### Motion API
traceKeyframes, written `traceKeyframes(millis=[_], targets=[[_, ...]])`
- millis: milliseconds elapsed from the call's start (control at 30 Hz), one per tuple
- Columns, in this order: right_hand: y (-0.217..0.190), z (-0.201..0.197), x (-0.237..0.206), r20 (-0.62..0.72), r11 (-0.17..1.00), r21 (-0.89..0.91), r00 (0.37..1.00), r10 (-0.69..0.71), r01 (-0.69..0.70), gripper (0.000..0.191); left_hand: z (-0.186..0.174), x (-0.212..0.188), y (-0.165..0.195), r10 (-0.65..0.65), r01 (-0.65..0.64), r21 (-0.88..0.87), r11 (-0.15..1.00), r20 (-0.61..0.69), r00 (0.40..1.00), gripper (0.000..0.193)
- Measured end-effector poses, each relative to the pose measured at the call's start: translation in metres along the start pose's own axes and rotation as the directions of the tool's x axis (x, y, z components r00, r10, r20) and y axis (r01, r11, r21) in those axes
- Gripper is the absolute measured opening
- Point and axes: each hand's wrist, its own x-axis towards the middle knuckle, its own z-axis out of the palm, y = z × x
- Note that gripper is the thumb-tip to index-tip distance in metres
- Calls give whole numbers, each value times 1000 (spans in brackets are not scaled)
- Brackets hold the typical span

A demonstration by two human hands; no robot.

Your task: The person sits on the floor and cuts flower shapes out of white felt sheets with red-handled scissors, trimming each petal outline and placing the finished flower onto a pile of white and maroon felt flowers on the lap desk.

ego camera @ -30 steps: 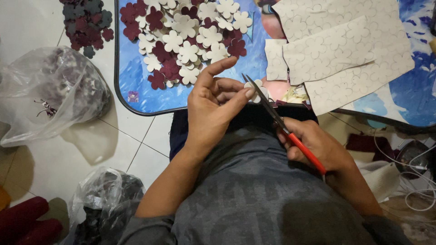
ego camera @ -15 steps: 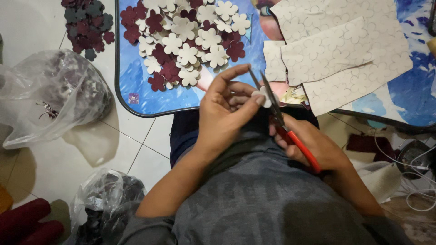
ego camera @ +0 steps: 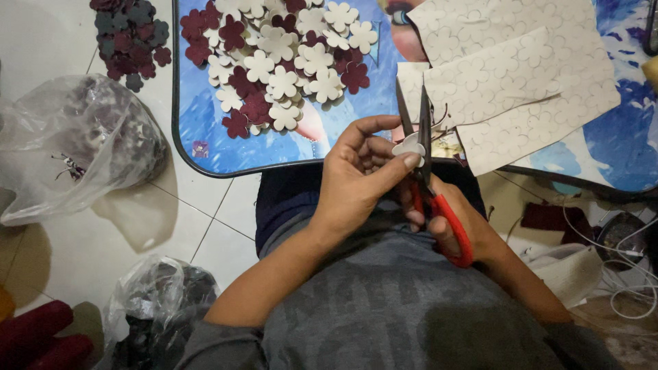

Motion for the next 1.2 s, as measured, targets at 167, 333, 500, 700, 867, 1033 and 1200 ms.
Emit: traceKeyframes(millis=[167,333,500,700,867,1033,1200], targets=[[1,5,1,-33,999,-39,999,18,-19,115,0,-3,0,-38,41,-112,993,23,999,48],[2,2,0,-44,996,-85,999,12,-16,106,0,0,-2,40,-40,-63,997,0,999,48],[-2,2,-2,-29,995,-83,998,51,-53,111,1,1,3,100,-106,-103,989,-58,993,48],[-9,-4,-1,-2,984,-175,999,-46,45,128,4,-5,13,63,-62,53,997,-24,998,50],[-14,-8,-2,21,982,-188,1000,-22,26,124,4,-5,18,85,-82,107,991,-16,996,52],[-16,-9,-3,41,989,-146,999,-23,29,127,2,-5,22,85,-85,85,993,-1,996,55],[-11,-10,-2,49,992,-129,999,5,2,123,-2,-6,24,105,-105,140,985,9,994,54]])
